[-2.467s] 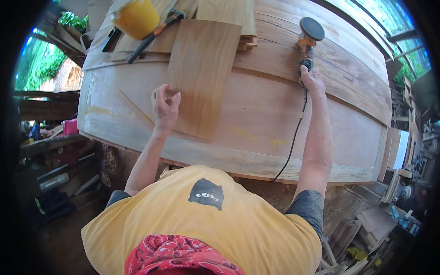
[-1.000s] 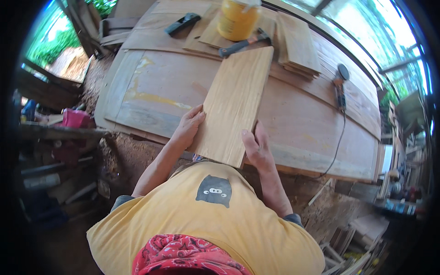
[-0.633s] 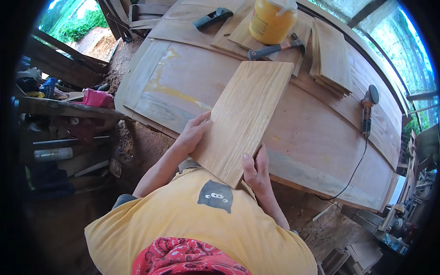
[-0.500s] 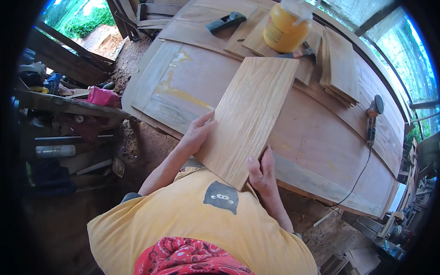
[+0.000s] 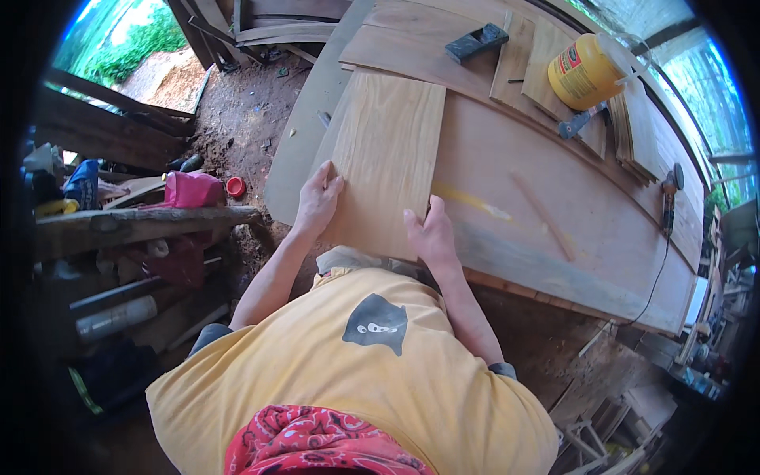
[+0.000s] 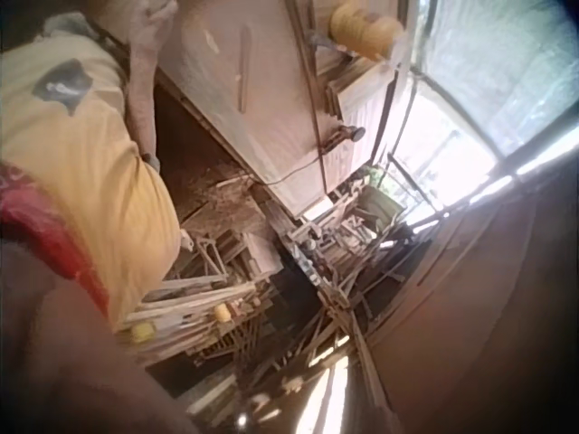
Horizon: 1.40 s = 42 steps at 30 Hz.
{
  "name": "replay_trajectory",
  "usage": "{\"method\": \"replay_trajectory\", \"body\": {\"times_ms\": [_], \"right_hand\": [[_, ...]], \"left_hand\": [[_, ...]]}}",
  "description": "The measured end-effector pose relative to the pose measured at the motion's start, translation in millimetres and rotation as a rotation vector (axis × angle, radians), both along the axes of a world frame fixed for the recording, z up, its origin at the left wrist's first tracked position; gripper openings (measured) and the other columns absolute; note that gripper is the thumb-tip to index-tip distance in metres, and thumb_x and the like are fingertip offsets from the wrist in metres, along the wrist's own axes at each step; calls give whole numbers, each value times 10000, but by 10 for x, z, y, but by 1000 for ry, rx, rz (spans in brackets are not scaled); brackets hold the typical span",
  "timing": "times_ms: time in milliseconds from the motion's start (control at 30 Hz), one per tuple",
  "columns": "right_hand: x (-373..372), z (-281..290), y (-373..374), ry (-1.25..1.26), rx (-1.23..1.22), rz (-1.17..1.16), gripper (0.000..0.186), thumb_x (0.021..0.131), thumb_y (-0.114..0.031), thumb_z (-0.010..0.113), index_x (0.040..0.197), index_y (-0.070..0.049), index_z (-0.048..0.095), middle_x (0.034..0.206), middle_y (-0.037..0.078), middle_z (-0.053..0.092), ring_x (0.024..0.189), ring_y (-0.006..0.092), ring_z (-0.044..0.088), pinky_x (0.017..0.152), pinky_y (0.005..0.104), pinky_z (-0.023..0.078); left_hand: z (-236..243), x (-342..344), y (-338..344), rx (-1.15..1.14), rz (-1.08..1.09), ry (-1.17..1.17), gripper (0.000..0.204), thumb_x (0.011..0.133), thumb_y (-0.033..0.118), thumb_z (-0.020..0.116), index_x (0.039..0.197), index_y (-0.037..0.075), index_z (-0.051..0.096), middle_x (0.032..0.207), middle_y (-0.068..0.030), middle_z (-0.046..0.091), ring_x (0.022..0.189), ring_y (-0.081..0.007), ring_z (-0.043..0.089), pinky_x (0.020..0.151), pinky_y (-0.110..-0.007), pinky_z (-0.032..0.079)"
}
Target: The person sands a wooden board with a power sander, uses a hand plane on the edges of the board, and applies glue from a yellow container to a larger wooden surface.
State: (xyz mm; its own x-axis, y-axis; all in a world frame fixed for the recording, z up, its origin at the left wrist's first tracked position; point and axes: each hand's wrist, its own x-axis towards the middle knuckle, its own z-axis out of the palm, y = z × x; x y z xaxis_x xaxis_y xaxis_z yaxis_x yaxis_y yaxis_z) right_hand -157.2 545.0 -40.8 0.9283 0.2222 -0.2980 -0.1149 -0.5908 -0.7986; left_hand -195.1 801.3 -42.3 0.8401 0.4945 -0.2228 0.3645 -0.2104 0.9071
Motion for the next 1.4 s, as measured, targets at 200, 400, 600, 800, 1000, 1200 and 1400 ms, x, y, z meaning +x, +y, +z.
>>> {"method": "replay_trajectory", "body": {"times_ms": [200,400,600,800,1000,1200,1400], "right_hand": [[46,-137,216,-463,-433,-19,739,912,-456,736,1424,-2,459,1359,242,490,1264,436,463,1066,583,388],[340,-299,691,-529,-523,-37,847,885,-538,735,1422,26,405,1411,230,435,1282,444,413,1077,596,337],[346,-327,998,-428,-540,-82,908,870,-561,739,1418,57,364,1451,227,391,1296,440,388,1088,597,320],[1011,-290,962,-552,-573,-84,851,920,-527,696,1469,30,362,1477,227,388,1332,441,383,1098,602,321],[1616,-410,1137,-578,-643,-52,809,947,-497,672,1500,5,361,1511,239,367,1330,450,392,1099,608,326],[1614,-433,1116,-643,-582,-46,813,921,-466,713,1492,-2,365,1488,243,374,1316,465,395,1086,619,334],[1605,-486,1104,-685,-523,-33,801,899,-446,747,1467,-15,381,1479,241,372,1303,467,392,1061,631,348]], "left_hand": [[-264,325,515,541,-133,42,613,965,284,699,1486,15,521,1480,-286,506,1391,-454,464,1142,-525,410],[-595,528,630,379,-234,-110,563,1039,251,611,1526,2,477,1509,-273,502,1394,-450,495,1159,-452,423],[-666,723,802,293,-239,-97,532,1060,228,574,1531,4,473,1400,-253,625,1316,-386,608,1119,-412,456],[-594,865,892,143,-248,-83,500,1056,292,579,1446,-17,533,1252,-303,678,1191,-474,645,1030,-479,504],[-548,1418,939,123,-318,-34,492,1086,359,524,1414,-8,543,1202,-292,698,1173,-486,646,1007,-472,508],[-663,1440,920,23,-281,-127,517,1106,353,503,1488,3,494,1296,-262,684,1253,-436,633,1058,-434,484],[-776,1476,988,-98,-312,-136,505,1116,318,514,1518,14,489,1358,-198,669,1295,-319,610,1099,-395,446]]}}
